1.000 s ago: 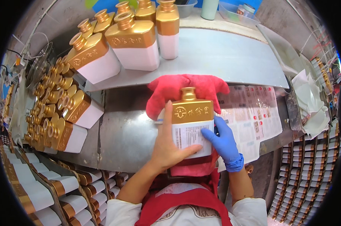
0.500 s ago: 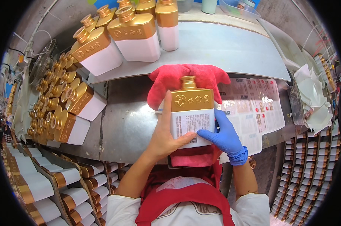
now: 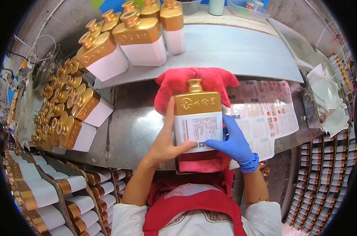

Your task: The person applies labels to white bottles with gold tops. They hold the bottle in a red cloth, peel a label from a sheet, and carefully align and smooth it onto the bottle's surface. The person wipes the bottle with a red cloth and places the finished bottle on a nearby table.

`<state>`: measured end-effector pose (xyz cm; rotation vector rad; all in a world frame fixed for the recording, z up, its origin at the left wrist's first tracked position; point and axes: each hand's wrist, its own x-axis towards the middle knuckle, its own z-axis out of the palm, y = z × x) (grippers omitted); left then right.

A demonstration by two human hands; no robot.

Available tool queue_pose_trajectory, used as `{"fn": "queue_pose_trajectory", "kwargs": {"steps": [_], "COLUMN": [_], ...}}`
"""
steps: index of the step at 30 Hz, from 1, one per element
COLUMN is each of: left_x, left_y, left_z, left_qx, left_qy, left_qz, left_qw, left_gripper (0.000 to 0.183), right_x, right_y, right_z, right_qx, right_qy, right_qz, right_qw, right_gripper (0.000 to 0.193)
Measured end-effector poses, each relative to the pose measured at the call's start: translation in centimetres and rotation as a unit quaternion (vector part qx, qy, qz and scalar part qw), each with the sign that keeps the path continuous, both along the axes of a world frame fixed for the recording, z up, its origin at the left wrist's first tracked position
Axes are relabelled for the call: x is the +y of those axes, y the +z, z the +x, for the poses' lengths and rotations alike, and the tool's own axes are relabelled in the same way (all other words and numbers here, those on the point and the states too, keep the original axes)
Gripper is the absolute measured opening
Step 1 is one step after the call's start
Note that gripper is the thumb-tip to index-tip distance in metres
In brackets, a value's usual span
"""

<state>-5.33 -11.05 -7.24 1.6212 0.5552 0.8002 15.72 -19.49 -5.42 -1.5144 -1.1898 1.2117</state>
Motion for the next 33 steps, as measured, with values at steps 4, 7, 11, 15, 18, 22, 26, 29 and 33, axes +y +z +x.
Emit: {"fn": "queue_pose_trajectory", "kwargs": {"steps": [4,7,11,15,18,22,26,29,33], "left_x": [-0.7,-0.2,-0.5,-1.1,-1.3,-1.1,-0.8,-0.7,-0.8], "left_y": [0.8,-0.3,-1.2,-0.4,0.0,-0.6,0.0,0.0,0.0], "left_z": [0.1,-0.4,-1.0,0.3,1.6,1.3,1.4,1.5,1.3], "left_qx": [-0.025,-0.052,-0.096,-0.105,-0.067,-0.028,0.004,0.000,-0.013], "left_qy": [0.002,-0.011,-0.008,0.048,0.095,0.111,0.131,0.126,0.108], "left_qz": [-0.082,-0.083,-0.125,-0.177,-0.136,-0.052,-0.025,-0.036,-0.055], "left_qw": [0.996,0.995,0.987,0.977,0.984,0.992,0.991,0.991,0.993], "left_gripper": [0.119,0.123,0.120,0.102,0.077,0.070,0.067,0.066,0.067], "right_x": [-0.7,-0.9,-0.4,0.7,1.5,1.7,1.7,1.9,-0.1], "right_y": [-0.6,0.7,1.1,0.5,1.0,-0.9,-0.2,-0.7,-5.6], "right_z": [0.3,0.1,0.8,0.1,-0.6,0.1,-0.5,0.6,8.6], "right_qx": [-0.052,-0.085,0.005,-0.049,-0.104,-0.078,-0.143,-0.021,0.557], "right_qy": [0.012,0.033,-0.007,-0.059,-0.063,-0.059,-0.057,-0.073,-0.075], "right_qz": [0.038,0.034,-0.047,0.024,0.027,0.115,0.103,-0.035,-0.039], "right_qw": [0.998,0.995,0.999,0.997,0.992,0.989,0.983,0.996,0.826], "right_gripper": [0.089,0.089,0.080,0.073,0.065,0.056,0.051,0.047,0.041]}}
